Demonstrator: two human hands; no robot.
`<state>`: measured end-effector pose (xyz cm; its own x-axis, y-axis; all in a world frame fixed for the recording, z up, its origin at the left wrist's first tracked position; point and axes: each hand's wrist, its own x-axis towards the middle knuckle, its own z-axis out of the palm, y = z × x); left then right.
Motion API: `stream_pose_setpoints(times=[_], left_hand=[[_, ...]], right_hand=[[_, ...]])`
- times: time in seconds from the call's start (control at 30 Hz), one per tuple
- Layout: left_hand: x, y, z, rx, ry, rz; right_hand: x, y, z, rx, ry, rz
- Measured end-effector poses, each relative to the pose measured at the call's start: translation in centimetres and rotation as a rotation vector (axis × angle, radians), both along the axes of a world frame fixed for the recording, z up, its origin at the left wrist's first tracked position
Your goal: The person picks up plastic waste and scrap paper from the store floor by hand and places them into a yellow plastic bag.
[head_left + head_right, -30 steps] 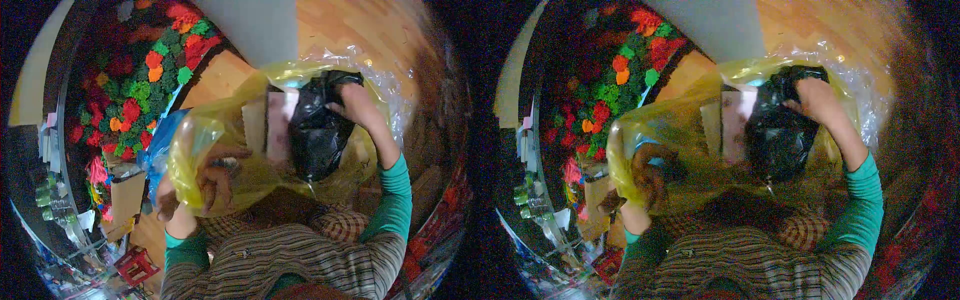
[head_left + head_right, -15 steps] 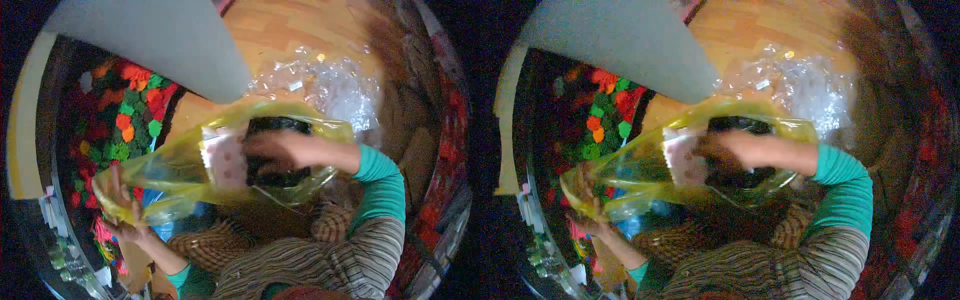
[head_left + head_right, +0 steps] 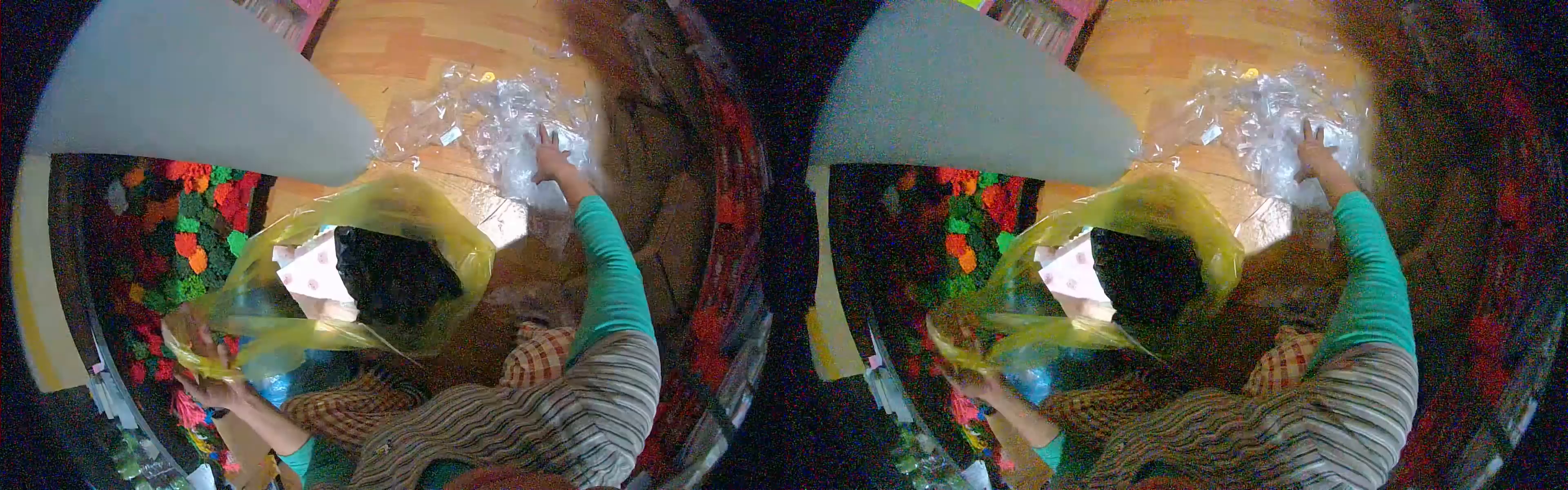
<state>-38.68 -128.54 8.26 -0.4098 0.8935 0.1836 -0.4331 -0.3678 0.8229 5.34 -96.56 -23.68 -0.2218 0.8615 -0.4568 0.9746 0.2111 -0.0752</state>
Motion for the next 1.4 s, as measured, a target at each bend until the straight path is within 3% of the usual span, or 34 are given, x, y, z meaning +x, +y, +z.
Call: stream_pose_setpoints(times=[0.1, 0.23, 0.37, 0.43, 0.5, 0.53, 0.63, 0.7, 0.83, 0.9, 1.0, 1.03, 1.1, 1.17, 1.23, 1.4], left_hand=[[-0.3, 0.5, 0.0, 0.061, -0.062, -0.155], [0.6, 0.3, -0.6, 0.094, -0.187, -0.222], [1.9, 1.1, 0.4, 0.082, -0.205, -0.178], [2.0, 1.0, 1.0, 0.140, -0.243, -0.324], [2.1, 0.0, 1.0, -0.063, 0.043, 0.008], [2.6, 0.3, 1.7, -0.040, 0.004, -0.003], [2.6, -0.4, 2.0, -0.014, -0.016, -0.064], [2.7, -0.3, 1.8, 0.036, -0.030, -0.038], [2.5, -0.9, 2.0, 0.067, -0.002, -0.142], [2.2, -1.3, 1.9, 0.062, -0.025, -0.146], [1.2, -1.7, 2.0, 0.185, -0.106, -0.258], [0.8, -2.1, 2.2, 0.174, -0.108, -0.276], [0.0, -3.5, 2.6, 0.257, -0.275, -0.091], [-1.5, -4.0, 1.9, 0.275, -0.216, -0.109], [-1.2, -4.0, 1.3, 0.200, -0.233, -0.043], [-2.1, -4.3, 0.9, 0.135, -0.103, 0.097]], right_hand=[[-0.1, 0.6, -1.1, 0.018, -0.063, 0.002], [1.7, 1.0, -3.9, 0.224, 0.102, 0.123], [4.6, -0.1, -6.9, 0.396, 0.416, -0.038], [4.7, 0.4, -2.2, 0.602, 0.386, -0.160], [4.0, 2.4, 3.2, 0.692, 0.670, -0.287], [2.7, 3.0, 6.5, 0.694, 0.839, -0.308], [-3.7, 2.3, 16.8, 0.628, 1.240, -0.216], [-9.3, -0.5, 22.0, 0.537, 1.344, -0.005], [-20.4, -8.9, 25.8, 0.346, 1.263, 0.656], [-25.0, -12.7, 23.0, 0.219, 1.111, 0.934], [-28.4, -18.5, 15.7, 0.000, 0.555, 1.279], [-28.3, -20.0, 13.1, -0.062, 0.453, 1.342], [-26.7, -22.7, 3.6, -0.048, 0.568, 1.218], [-26.5, -22.4, 1.0, -0.009, 0.664, 1.077], [-25.6, -21.0, 4.4, 0.025, 0.443, 1.383], [-22.0, -16.6, 17.8, -0.067, 0.785, 1.351]])
